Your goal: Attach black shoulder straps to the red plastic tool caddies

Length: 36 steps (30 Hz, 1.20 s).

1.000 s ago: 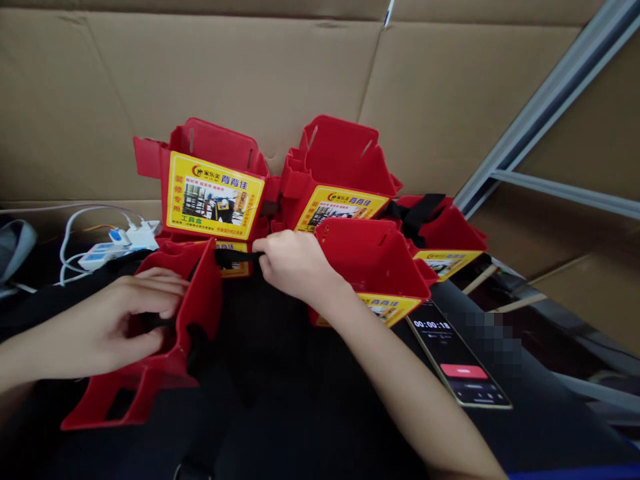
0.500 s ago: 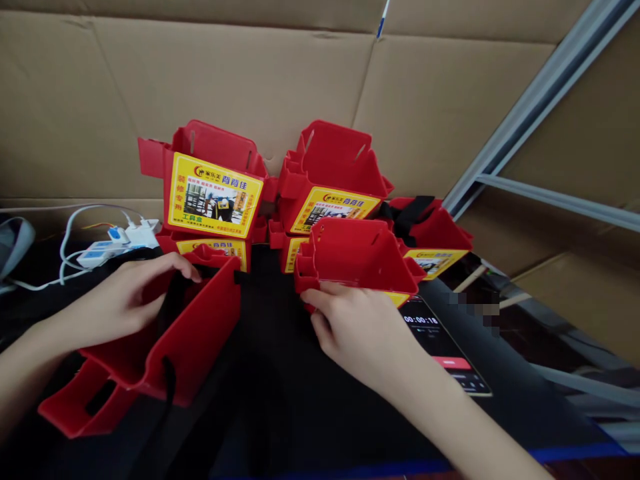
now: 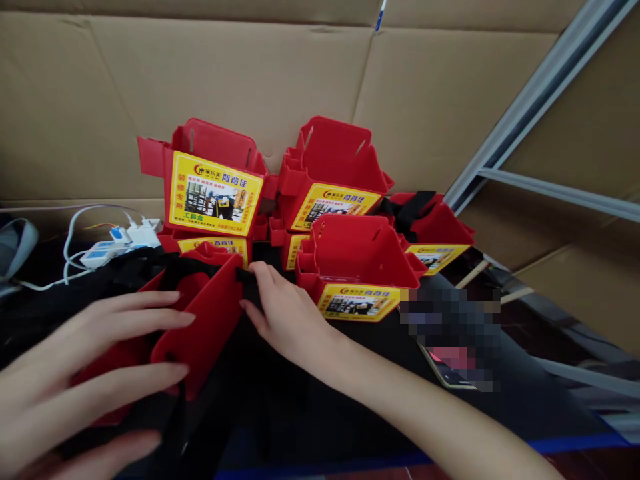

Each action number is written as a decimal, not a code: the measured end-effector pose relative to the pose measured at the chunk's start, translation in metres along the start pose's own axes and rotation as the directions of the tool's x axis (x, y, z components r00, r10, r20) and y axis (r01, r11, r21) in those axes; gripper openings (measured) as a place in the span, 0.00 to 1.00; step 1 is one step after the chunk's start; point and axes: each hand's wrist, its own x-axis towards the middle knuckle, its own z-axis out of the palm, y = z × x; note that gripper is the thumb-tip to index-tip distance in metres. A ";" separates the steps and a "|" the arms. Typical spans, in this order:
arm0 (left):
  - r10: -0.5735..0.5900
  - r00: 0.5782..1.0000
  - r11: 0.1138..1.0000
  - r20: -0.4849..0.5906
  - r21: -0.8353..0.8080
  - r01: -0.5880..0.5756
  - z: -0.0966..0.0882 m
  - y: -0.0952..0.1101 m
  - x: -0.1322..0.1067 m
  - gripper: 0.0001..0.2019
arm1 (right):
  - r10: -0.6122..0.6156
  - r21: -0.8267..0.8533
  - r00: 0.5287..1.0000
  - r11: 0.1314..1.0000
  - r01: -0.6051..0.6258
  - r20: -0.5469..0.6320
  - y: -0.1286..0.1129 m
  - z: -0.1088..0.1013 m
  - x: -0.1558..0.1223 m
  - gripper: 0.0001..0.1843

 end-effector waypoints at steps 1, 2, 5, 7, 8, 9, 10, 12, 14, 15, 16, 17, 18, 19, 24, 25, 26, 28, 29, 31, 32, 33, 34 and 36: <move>0.028 1.000 0.999 0.007 0.021 -0.028 0.007 0.005 0.001 0.19 | -0.012 0.008 1.000 1.000 0.012 -0.011 0.001 0.003 0.004 0.18; 0.040 0.999 0.998 0.005 0.041 -0.040 0.014 0.009 0.002 0.21 | -0.020 0.003 1.000 1.000 0.020 -0.017 0.002 0.005 0.007 0.16; -0.002 1.000 0.998 -0.012 0.066 0.002 0.032 0.012 0.004 0.23 | -0.013 -0.069 1.000 0.998 0.012 -0.020 0.005 0.000 0.010 0.15; -0.040 0.999 0.997 0.007 0.072 0.040 0.038 0.011 0.004 0.25 | 0.006 -0.128 0.998 0.992 -0.013 -0.058 0.009 -0.012 0.004 0.16; -0.058 0.998 0.995 0.023 0.077 0.056 0.039 0.011 0.004 0.26 | 0.022 -0.154 0.996 0.987 -0.036 -0.090 0.013 -0.019 -0.001 0.17; -0.078 0.996 0.994 0.042 0.080 0.074 0.039 0.011 0.004 0.26 | 0.044 -0.175 0.991 0.982 -0.066 -0.127 0.016 -0.026 -0.008 0.17; -0.099 0.994 0.992 0.054 0.079 0.095 0.039 0.011 0.004 0.26 | 0.067 -0.190 0.985 0.977 -0.098 -0.161 0.020 -0.034 -0.016 0.16; -0.128 0.989 0.990 0.075 0.064 0.124 0.037 0.011 0.005 0.25 | 0.101 -0.212 0.971 0.966 -0.147 -0.215 0.027 -0.047 -0.034 0.15; -0.130 0.986 0.991 0.100 0.037 0.127 0.035 0.010 0.007 0.25 | 0.111 -0.237 0.965 0.957 -0.168 -0.237 0.035 -0.056 -0.051 0.15; -0.119 0.986 0.993 0.115 0.021 0.118 0.034 0.009 0.008 0.25 | 0.112 -0.255 0.965 0.951 -0.174 -0.238 0.038 -0.059 -0.059 0.15; -0.104 0.986 0.995 0.133 0.005 0.104 0.033 0.008 0.009 0.26 | 0.111 -0.277 0.964 0.944 -0.178 -0.242 0.042 -0.061 -0.065 0.14; -0.084 0.985 0.996 0.151 -0.009 0.087 0.032 0.006 0.010 0.26 | 0.105 -0.302 0.962 0.936 -0.181 -0.251 0.045 -0.063 -0.069 0.14; -0.062 0.983 0.998 0.170 -0.018 0.066 0.030 0.004 0.010 0.26 | 0.094 -0.324 0.961 0.929 -0.179 -0.259 0.048 -0.065 -0.072 0.14; -0.038 0.981 0.999 0.189 -0.024 0.043 0.029 0.002 0.010 0.27 | 0.082 -0.340 0.961 0.924 -0.173 -0.266 0.051 -0.066 -0.074 0.15; 0.020 0.972 0.999 0.235 -0.033 -0.012 0.027 -0.006 0.009 0.29 | 0.092 -0.328 0.979 0.933 -0.149 -0.182 0.057 -0.070 -0.075 0.13; 0.017 0.974 0.999 0.226 -0.043 -0.007 0.028 -0.006 0.009 0.29 | 0.086 -0.306 0.991 0.945 -0.114 -0.102 0.055 -0.070 -0.076 0.12; 0.013 0.976 0.999 0.217 -0.054 -0.001 0.028 -0.006 0.010 0.29 | 0.072 -0.287 0.997 0.955 -0.075 -0.020 0.052 -0.069 -0.077 0.12; 0.012 0.980 0.997 0.200 -0.079 0.003 0.030 -0.005 0.010 0.29 | 0.046 -0.261 0.996 0.965 -0.026 0.071 0.043 -0.064 -0.077 0.13; 0.012 0.982 0.997 0.187 -0.083 0.004 0.030 -0.005 0.010 0.29 | 0.045 -0.250 0.997 0.968 -0.026 0.068 0.037 -0.060 -0.075 0.17; 0.026 0.991 0.997 0.133 -0.069 -0.017 0.031 -0.004 0.011 0.27 | 0.047 -0.202 0.999 0.978 -0.045 0.004 0.025 -0.050 -0.064 0.24; 0.045 0.994 0.998 0.097 -0.050 -0.040 0.030 -0.004 0.011 0.26 | 0.036 -0.152 0.999 0.988 -0.039 -0.022 0.020 -0.045 -0.056 0.25; 0.072 0.995 0.997 0.067 -0.026 -0.071 0.030 -0.003 0.012 0.25 | 0.020 -0.105 0.999 0.994 -0.025 -0.041 0.016 -0.039 -0.047 0.24; 0.106 0.993 0.994 0.052 -0.004 -0.106 0.029 -0.002 0.012 0.23 | 0.010 -0.067 0.998 0.998 -0.014 -0.057 0.014 -0.033 -0.037 0.22; 0.168 0.985 0.985 0.042 0.022 -0.169 0.028 0.000 0.011 0.18 | 0.006 -0.016 0.997 1.000 -0.008 -0.082 0.013 -0.023 -0.019 0.17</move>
